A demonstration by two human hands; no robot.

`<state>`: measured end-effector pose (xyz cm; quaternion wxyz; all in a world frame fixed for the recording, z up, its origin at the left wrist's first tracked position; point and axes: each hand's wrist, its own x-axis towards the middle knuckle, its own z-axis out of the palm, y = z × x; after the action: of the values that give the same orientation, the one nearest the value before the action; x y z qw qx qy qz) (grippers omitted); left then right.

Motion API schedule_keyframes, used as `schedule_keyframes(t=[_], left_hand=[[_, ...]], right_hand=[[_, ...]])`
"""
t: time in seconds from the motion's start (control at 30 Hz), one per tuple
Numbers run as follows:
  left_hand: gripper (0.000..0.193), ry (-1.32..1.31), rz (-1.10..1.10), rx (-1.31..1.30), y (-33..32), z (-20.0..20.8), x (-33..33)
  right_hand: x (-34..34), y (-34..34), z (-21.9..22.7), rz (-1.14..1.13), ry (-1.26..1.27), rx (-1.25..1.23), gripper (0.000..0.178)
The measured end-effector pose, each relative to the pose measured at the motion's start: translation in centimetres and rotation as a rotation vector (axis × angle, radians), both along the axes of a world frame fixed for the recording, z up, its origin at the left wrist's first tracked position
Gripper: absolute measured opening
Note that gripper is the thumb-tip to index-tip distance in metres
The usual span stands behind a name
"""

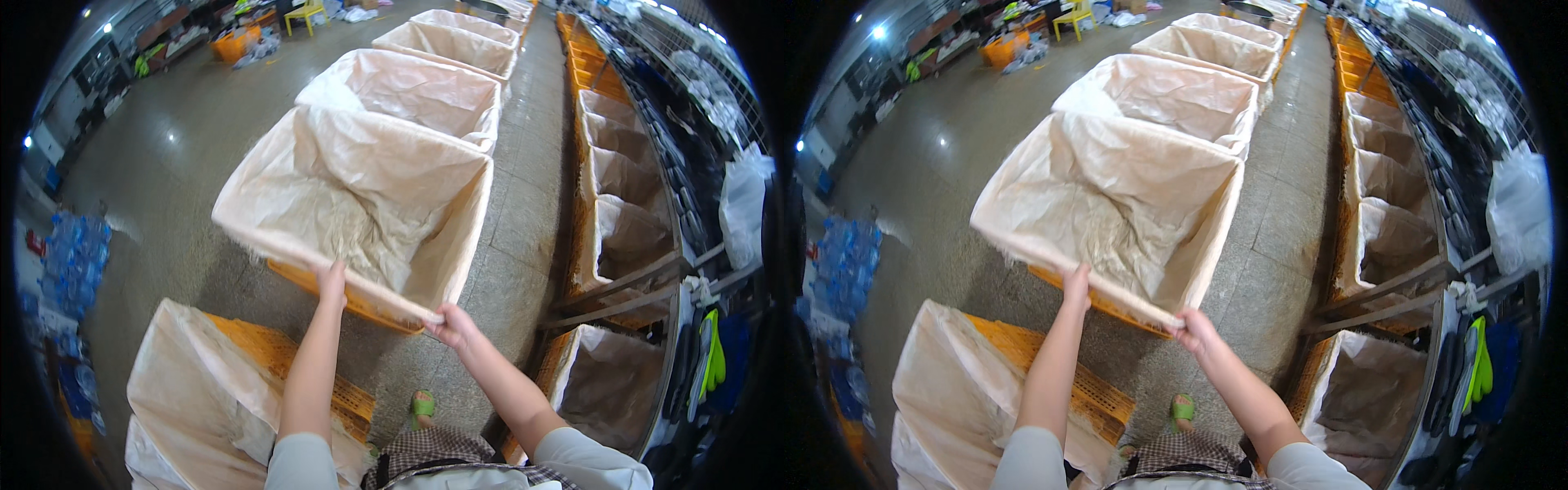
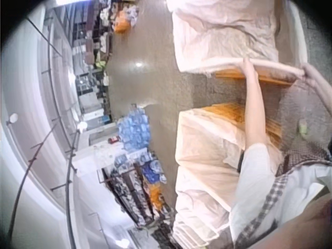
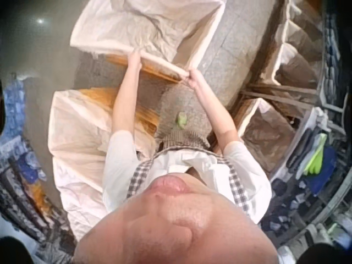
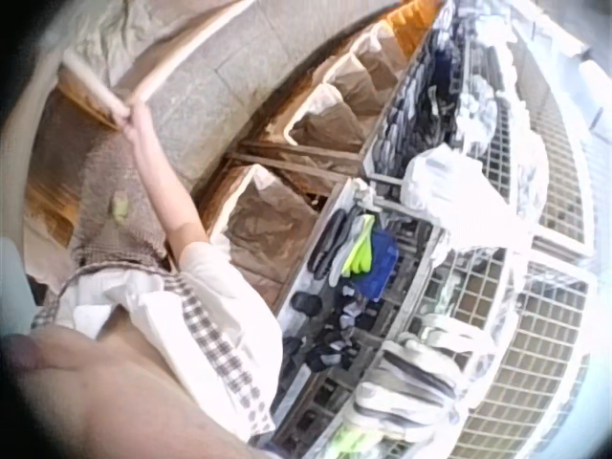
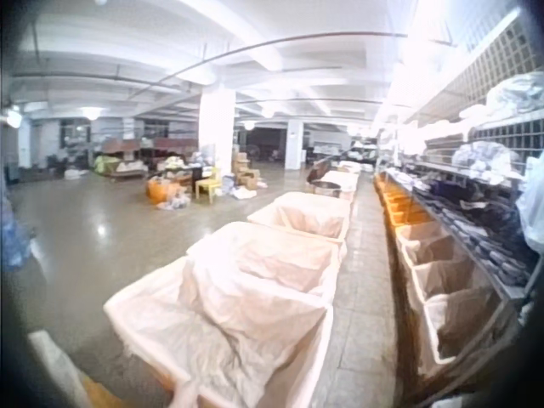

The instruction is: The person repeatedly picks up pairs of black and gray slippers from a shelf, turns them over to view the soles, and places them into yellow crates lined with white bags. The person handles the slippers one pair at a time and continues the cycle throughout the clip.

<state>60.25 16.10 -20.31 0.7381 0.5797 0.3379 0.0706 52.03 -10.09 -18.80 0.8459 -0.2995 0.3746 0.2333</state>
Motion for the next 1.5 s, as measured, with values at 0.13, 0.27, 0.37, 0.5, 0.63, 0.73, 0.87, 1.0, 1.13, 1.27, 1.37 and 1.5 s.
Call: schedule_keyframes(t=[0.13, 0.27, 0.37, 0.5, 0.63, 0.73, 0.87, 1.0, 1.13, 1.27, 1.37, 1.5], left_hand=[[0.097, -0.02, -0.208, 0.163, 1.4, 0.1, 4.0], [0.076, -0.329, -0.315, 0.357, 3.0, 3.5, 1.1], [0.073, -0.294, -0.414, 0.497, 2.4, 6.1, -10.4], [0.071, -0.231, -0.676, 0.856, 4.8, 10.8, -32.4], [0.08, 0.22, -0.746, 0.993, 9.9, 13.1, -51.0], [0.08, 0.462, -1.003, 1.016, 11.5, 12.3, -62.8], [0.054, 0.687, -1.034, 0.799, 12.4, 9.7, -69.3], [0.04, 0.513, -0.8, 0.827, 11.5, 8.5, -69.6], [0.049, 0.419, -0.759, 0.713, 11.5, 8.8, -68.5], [0.068, 0.103, -0.522, 0.998, 12.0, 9.8, -70.4], [0.09, 0.122, -0.415, 1.181, 14.2, 10.6, -75.2], [0.096, 0.512, -0.424, 1.406, 15.5, 11.0, -84.1]], right_hand=[[5.7, -0.9, -2.1, 0.077, -0.032, 0.098, 0.049], [6.6, -0.8, -2.7, 0.176, -0.215, -0.071, 0.062], [1.9, -0.9, -1.5, 0.302, -0.141, -0.008, 0.101], [-13.3, 1.6, 0.7, 0.924, -0.172, -0.327, 0.095], [-29.6, 7.7, 3.5, 1.346, -0.222, -0.079, 0.08], [-37.6, 13.0, 3.8, 1.093, -0.394, -0.23, 0.06], [-38.8, 15.6, 2.0, 0.913, -0.415, -0.546, 0.038], [-36.8, 16.0, 0.3, 0.746, -0.442, -0.42, 0.033], [-34.7, 16.1, 1.0, 0.865, -0.352, -0.649, 0.036], [-34.9, 15.8, 2.9, 1.043, -0.332, -0.671, 0.062], [-36.2, 13.8, 3.2, 0.965, -0.393, -0.66, 0.078], [-38.5, 7.5, 1.0, 0.867, -0.324, -0.643, 0.075]])
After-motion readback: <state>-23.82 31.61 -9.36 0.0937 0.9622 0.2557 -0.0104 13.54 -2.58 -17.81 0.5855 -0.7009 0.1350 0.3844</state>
